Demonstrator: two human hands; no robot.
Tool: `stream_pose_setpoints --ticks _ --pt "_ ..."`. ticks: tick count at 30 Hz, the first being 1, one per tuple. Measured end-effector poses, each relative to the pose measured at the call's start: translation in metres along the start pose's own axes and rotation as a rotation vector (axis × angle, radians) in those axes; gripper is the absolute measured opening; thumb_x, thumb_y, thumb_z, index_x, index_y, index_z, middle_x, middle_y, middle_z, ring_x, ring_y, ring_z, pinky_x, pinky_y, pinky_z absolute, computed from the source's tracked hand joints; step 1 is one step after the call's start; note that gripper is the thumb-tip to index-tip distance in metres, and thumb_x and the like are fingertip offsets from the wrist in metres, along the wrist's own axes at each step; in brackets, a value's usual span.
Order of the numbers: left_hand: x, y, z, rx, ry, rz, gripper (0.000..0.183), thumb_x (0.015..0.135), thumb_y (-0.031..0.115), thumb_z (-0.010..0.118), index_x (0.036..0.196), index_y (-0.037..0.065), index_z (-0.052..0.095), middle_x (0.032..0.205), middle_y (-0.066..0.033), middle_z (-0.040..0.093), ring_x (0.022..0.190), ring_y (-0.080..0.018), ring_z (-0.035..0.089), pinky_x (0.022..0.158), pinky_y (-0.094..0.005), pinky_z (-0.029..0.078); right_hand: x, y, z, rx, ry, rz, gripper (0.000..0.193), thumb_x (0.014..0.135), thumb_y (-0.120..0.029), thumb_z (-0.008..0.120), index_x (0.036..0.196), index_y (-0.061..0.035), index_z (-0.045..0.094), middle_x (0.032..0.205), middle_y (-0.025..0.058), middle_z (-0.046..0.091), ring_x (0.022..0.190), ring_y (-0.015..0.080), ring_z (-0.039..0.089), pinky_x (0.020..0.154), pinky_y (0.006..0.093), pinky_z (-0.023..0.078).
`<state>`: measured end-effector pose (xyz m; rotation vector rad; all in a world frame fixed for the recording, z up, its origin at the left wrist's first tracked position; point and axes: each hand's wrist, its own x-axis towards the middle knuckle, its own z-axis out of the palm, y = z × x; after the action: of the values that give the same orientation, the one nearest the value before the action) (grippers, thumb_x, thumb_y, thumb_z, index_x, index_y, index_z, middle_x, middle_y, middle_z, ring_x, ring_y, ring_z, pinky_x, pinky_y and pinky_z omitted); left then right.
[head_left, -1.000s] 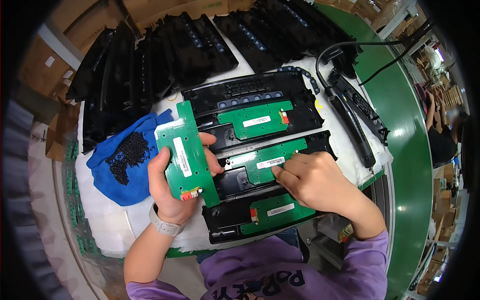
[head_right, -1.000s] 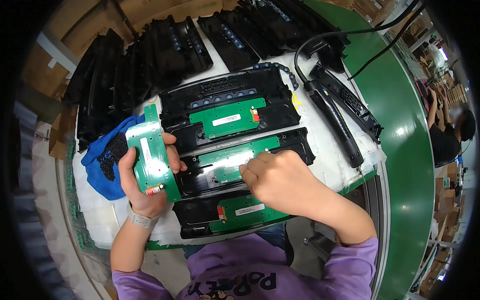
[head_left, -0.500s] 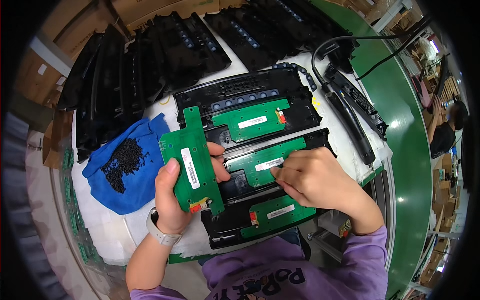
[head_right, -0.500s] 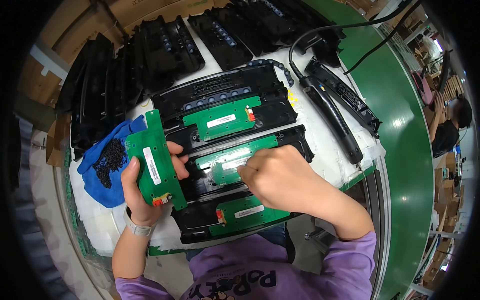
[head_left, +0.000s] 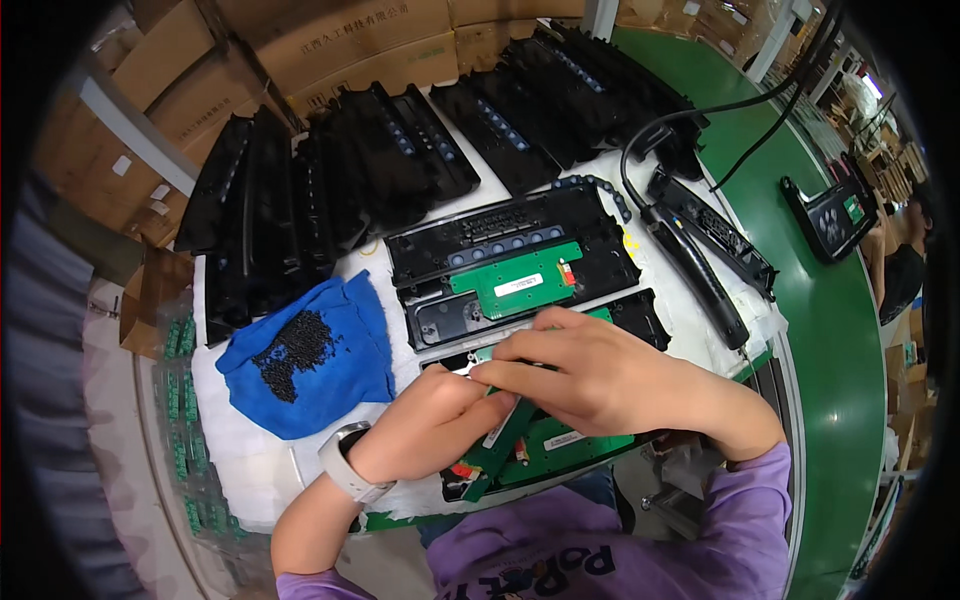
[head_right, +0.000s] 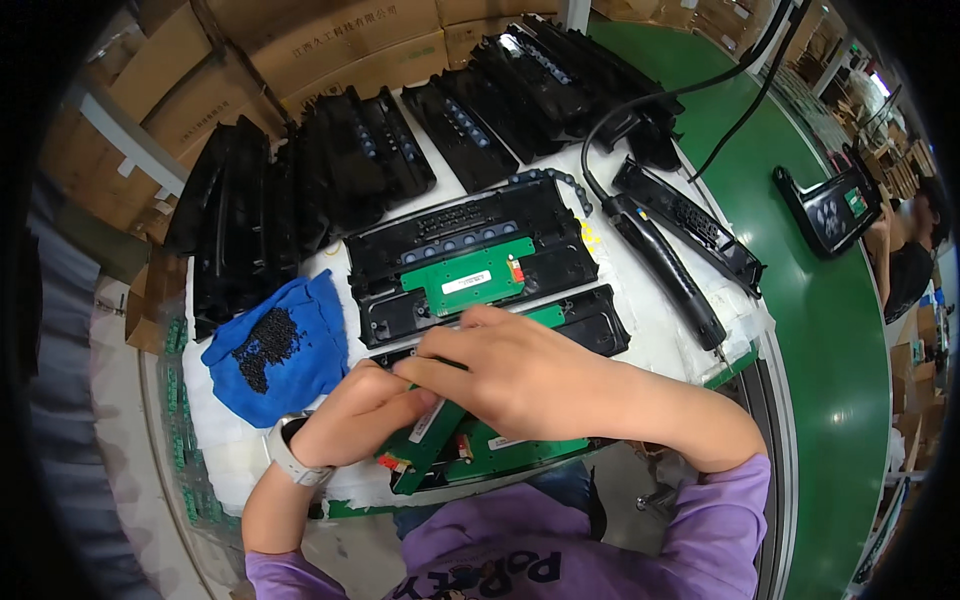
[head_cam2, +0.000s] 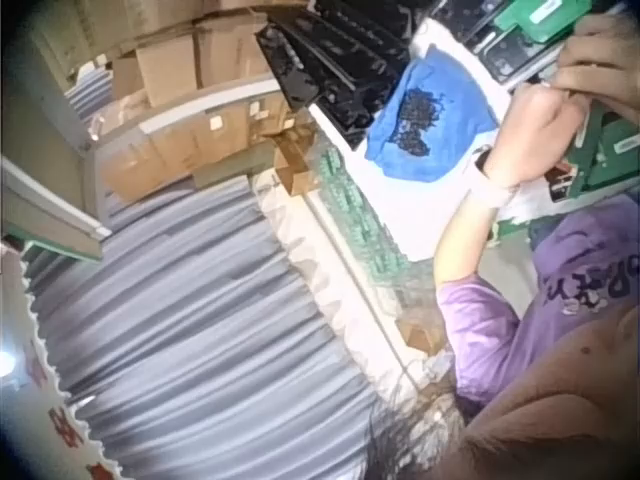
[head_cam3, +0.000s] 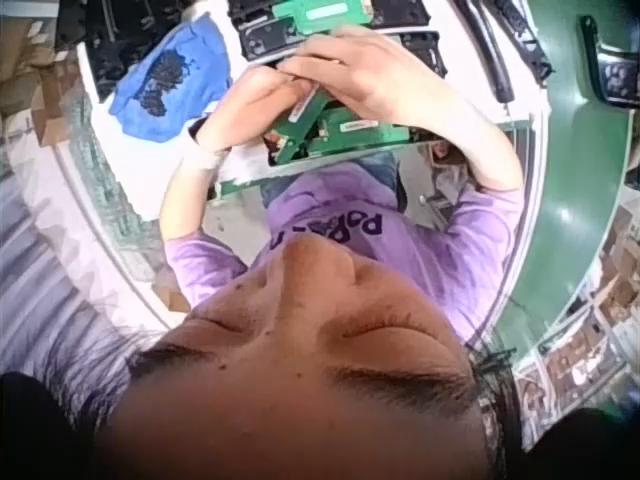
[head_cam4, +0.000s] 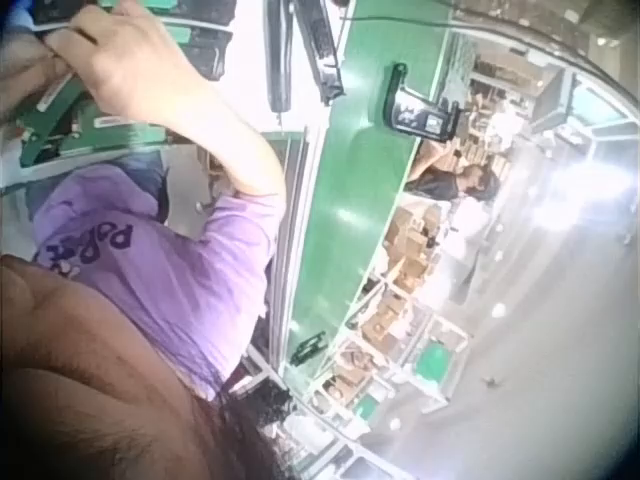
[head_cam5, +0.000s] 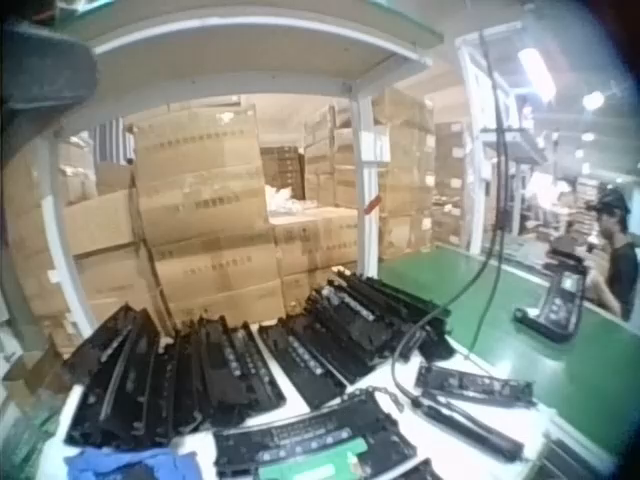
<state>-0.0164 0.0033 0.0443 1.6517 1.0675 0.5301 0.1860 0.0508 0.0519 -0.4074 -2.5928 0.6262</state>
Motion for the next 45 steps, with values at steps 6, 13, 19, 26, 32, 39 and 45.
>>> stream_pose_setpoints --ticks 6,13,19,26,32,39,45 --pt "0.023 -0.011 -0.026 -0.355 0.492 -0.003 0.027 0.093 0.02 0.045 0.084 0.0 0.061 0.069 -0.0058 0.06 0.061 -0.0105 0.053 0.058 -0.0242 0.042 0.011 0.041 -0.026 0.167 0.199 0.196 0.028 0.072 0.007 0.056 0.098 -0.0021 0.063 0.083 0.0118 0.06 0.077 0.0253 0.06 0.067 0.0329 0.048" --pt "0.066 -0.044 -0.041 0.564 0.705 0.263 0.036 0.079 0.008 0.059 0.111 -0.003 0.047 0.1 -0.0211 0.055 0.093 -0.0363 0.055 0.079 -0.0381 0.045 0.048 0.123 -0.029 0.003 0.385 0.364 0.022 0.079 0.004 0.053 0.099 -0.0002 0.062 0.084 0.0113 0.058 0.074 0.0239 0.059 0.067 0.0292 0.046" --pt "0.069 -0.057 -0.039 0.368 0.669 0.218 0.044 0.078 0.003 0.058 0.119 0.0 0.044 0.106 -0.018 0.056 0.1 -0.0293 0.056 0.088 -0.0349 0.043 0.042 0.134 -0.015 0.029 0.221 0.395 0.024 0.076 0.003 0.055 0.099 -0.0012 0.061 0.083 0.0133 0.057 0.08 0.0298 0.057 0.071 0.0346 0.045" --pt "0.066 -0.057 -0.047 0.471 0.51 0.372 0.029 0.079 -0.002 0.053 0.108 -0.005 0.058 0.111 -0.0195 0.057 0.102 -0.0357 0.054 0.088 -0.0355 0.043 0.041 0.125 -0.011 -0.357 0.257 0.314 0.021 0.075 0.001 0.059 0.095 -0.0002 0.066 0.112 0.016 0.05 0.099 0.0308 0.054 0.086 0.0378 0.045" --pt "0.069 -0.058 -0.045 0.488 0.487 0.34 0.034 0.077 -0.005 0.051 0.11 -0.006 0.058 0.11 -0.0181 0.057 0.094 -0.0337 0.054 0.083 -0.0353 0.044 0.037 0.126 -0.011 -0.215 0.196 0.494 0.029 0.074 -0.005 0.064 0.104 -0.0026 0.063 0.119 0.0152 0.049 0.106 0.0302 0.053 0.089 0.0372 0.045" --pt "0.067 -0.055 -0.044 0.508 0.496 0.358 0.035 0.073 -0.004 0.055 0.108 -0.004 0.059 0.106 -0.0158 0.058 0.087 -0.0315 0.054 0.078 -0.0375 0.045 0.034 0.121 -0.015 -0.364 0.109 0.438 0.041 0.073 -0.008 0.068 0.113 -0.0075 0.059 0.122 0.0131 0.048 0.108 0.0301 0.052 0.09 0.0372 0.044" --pt "0.066 -0.06 -0.044 0.533 0.493 0.37 0.037 0.074 -0.002 0.055 0.11 -0.003 0.058 0.108 -0.0147 0.057 0.09 -0.0306 0.054 0.079 -0.0373 0.043 0.033 0.125 -0.015 -0.258 0.11 0.483 0.034 0.073 -0.007 0.067 0.107 -0.0083 0.063 0.122 0.0128 0.049 0.11 0.0304 0.051 0.093 0.0376 0.042"
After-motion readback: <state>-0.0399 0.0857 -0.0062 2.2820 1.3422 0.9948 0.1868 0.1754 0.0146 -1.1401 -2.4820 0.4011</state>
